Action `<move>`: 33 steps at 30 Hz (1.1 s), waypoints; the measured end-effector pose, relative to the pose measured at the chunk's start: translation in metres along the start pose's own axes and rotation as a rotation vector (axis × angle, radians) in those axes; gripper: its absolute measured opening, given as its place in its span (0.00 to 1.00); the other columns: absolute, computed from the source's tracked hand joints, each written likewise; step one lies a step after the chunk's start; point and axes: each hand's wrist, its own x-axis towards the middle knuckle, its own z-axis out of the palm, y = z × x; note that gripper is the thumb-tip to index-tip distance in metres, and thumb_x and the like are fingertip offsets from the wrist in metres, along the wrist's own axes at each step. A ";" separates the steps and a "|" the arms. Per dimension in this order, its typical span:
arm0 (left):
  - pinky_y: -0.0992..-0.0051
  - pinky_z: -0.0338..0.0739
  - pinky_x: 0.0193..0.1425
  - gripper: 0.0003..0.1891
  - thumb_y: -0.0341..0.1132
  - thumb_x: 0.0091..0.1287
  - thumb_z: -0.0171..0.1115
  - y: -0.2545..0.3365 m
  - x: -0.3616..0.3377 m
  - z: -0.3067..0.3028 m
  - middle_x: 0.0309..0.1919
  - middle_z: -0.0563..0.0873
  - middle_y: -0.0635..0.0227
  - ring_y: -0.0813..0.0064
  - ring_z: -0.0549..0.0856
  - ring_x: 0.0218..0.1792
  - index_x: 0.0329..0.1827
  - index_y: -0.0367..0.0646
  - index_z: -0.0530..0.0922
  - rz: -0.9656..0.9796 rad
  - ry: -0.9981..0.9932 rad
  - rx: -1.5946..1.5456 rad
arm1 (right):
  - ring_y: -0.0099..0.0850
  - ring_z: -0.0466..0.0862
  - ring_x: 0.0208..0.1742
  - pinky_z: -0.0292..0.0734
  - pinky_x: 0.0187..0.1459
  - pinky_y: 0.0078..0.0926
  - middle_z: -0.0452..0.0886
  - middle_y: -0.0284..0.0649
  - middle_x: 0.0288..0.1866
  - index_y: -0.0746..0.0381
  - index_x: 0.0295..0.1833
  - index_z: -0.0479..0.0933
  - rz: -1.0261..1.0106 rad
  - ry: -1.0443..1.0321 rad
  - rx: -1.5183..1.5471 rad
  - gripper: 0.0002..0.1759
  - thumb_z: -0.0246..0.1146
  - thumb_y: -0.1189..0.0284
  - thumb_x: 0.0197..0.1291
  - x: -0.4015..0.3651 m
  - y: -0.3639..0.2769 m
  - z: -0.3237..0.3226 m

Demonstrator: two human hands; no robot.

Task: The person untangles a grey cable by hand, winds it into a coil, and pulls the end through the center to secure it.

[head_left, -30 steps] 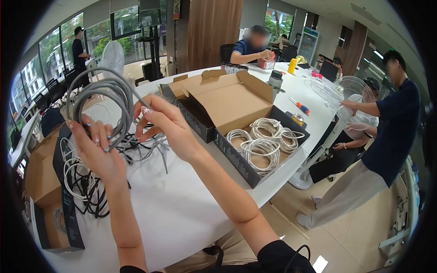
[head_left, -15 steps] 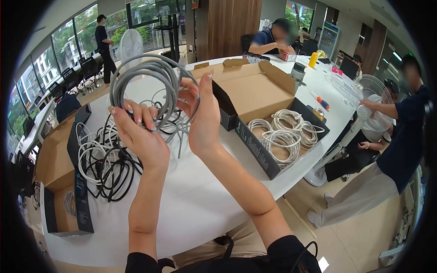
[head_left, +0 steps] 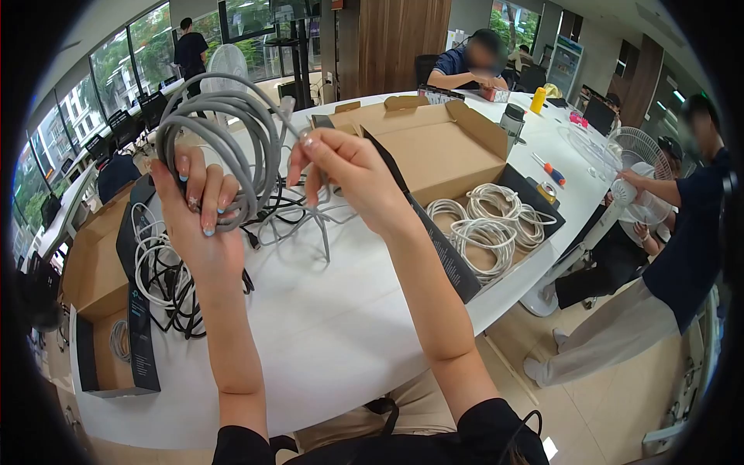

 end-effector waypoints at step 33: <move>0.84 0.55 0.24 0.15 0.46 0.70 0.43 -0.026 -0.001 -0.002 0.19 0.58 0.79 0.90 0.57 0.17 0.29 0.46 0.63 0.176 0.322 0.175 | 0.19 0.72 0.42 0.72 0.42 0.19 0.70 0.36 0.46 0.63 0.46 0.67 -0.237 0.227 0.210 0.09 0.45 0.71 0.66 0.005 0.035 0.043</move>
